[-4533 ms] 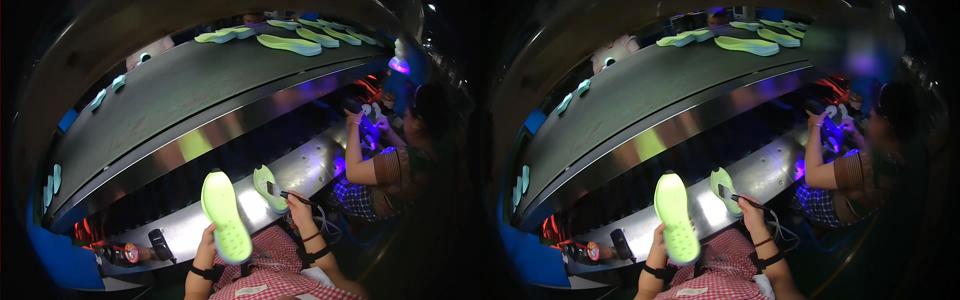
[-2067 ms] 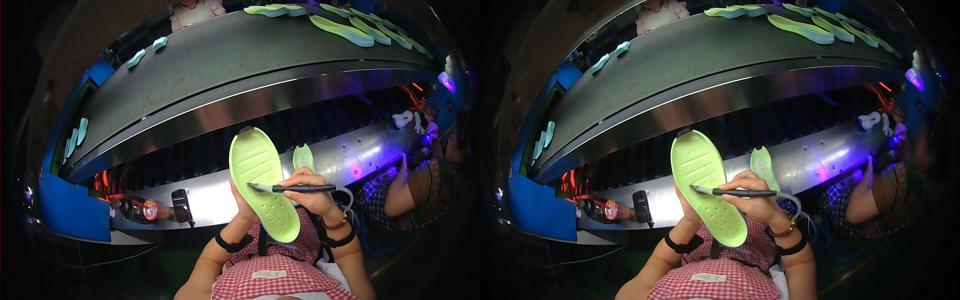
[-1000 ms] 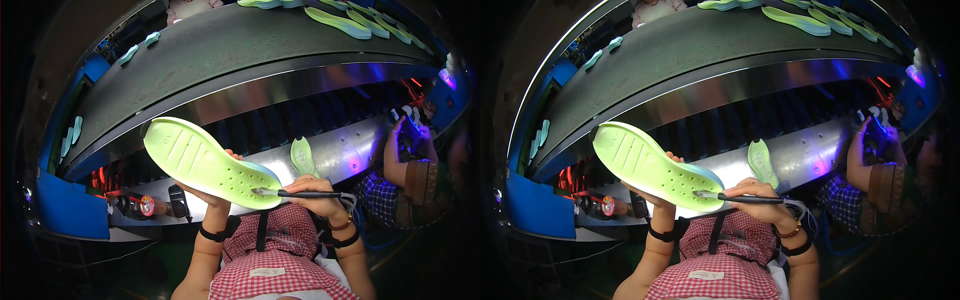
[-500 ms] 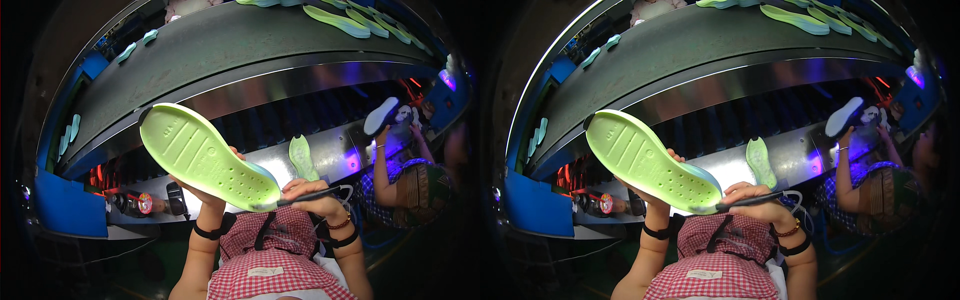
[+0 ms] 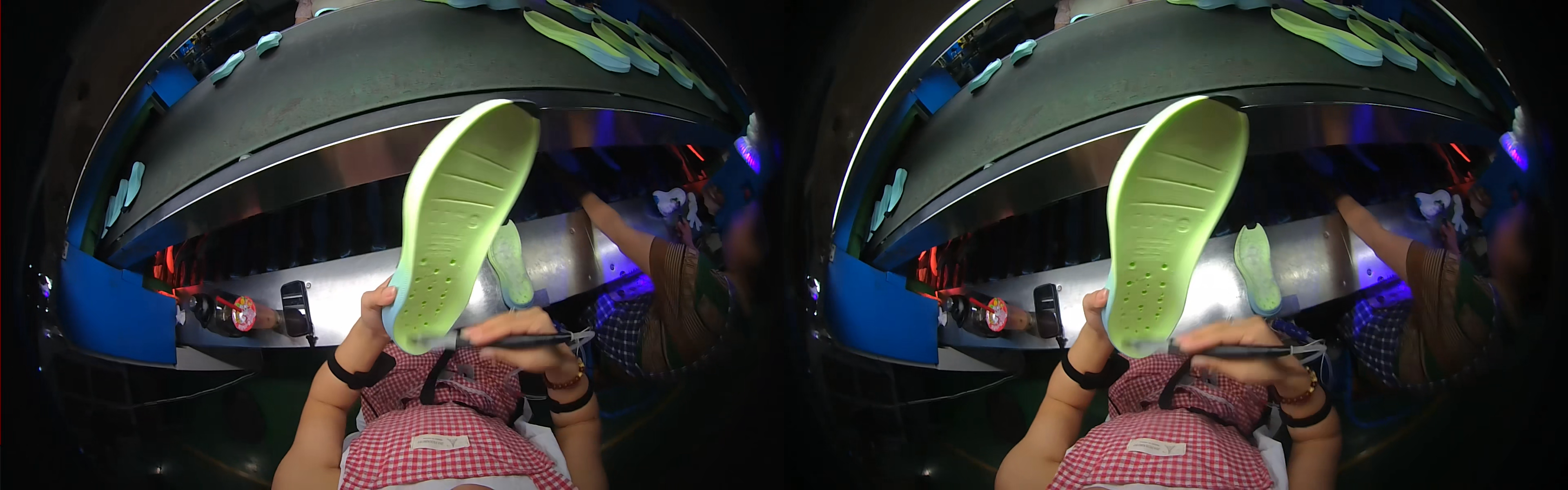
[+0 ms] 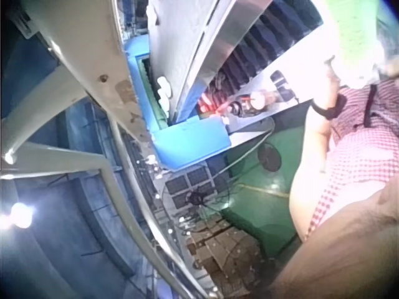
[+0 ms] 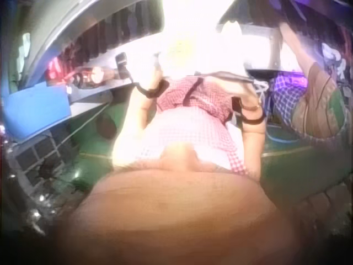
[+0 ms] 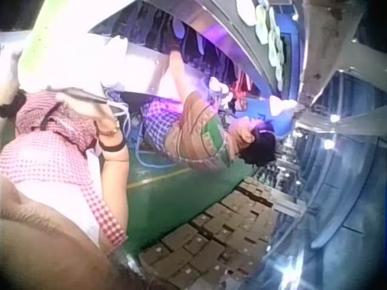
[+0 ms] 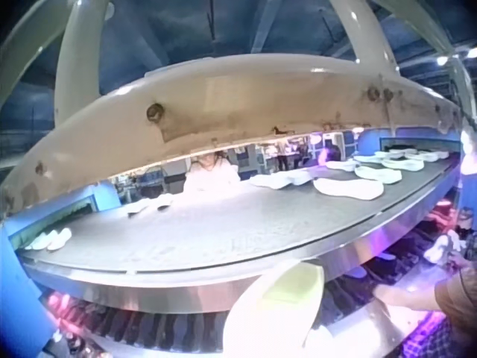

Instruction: The person is applying glue or primer to the interior of shoe soles using a brush while at a factory production line.

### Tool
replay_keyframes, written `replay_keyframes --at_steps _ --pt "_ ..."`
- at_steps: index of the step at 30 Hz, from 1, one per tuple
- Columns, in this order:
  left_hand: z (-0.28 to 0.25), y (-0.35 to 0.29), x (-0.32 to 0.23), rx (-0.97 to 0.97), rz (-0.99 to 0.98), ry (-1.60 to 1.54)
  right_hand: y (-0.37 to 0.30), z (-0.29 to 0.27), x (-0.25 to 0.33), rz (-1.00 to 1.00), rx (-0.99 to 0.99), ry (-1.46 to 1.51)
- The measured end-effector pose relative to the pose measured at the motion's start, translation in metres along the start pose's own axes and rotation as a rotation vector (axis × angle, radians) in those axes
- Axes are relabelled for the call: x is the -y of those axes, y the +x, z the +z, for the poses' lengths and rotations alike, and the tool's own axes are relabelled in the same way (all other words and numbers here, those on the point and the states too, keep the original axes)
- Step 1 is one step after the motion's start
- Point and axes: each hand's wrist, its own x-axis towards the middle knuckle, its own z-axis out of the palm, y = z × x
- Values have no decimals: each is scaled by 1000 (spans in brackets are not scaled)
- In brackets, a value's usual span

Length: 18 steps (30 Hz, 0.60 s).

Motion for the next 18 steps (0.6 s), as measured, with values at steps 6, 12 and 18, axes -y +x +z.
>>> replay_keyframes --at_steps 6,12,18 --pt "-5 -2 -11 108 -325 -46 -4 2 7 -17 211 -115" --pt "16 -4 -18 -37 -442 50 -5 4 -2 -81 100 -181" --pt "6 -25 -23 -239 -544 203 -10 3 11 -96 159 -320"
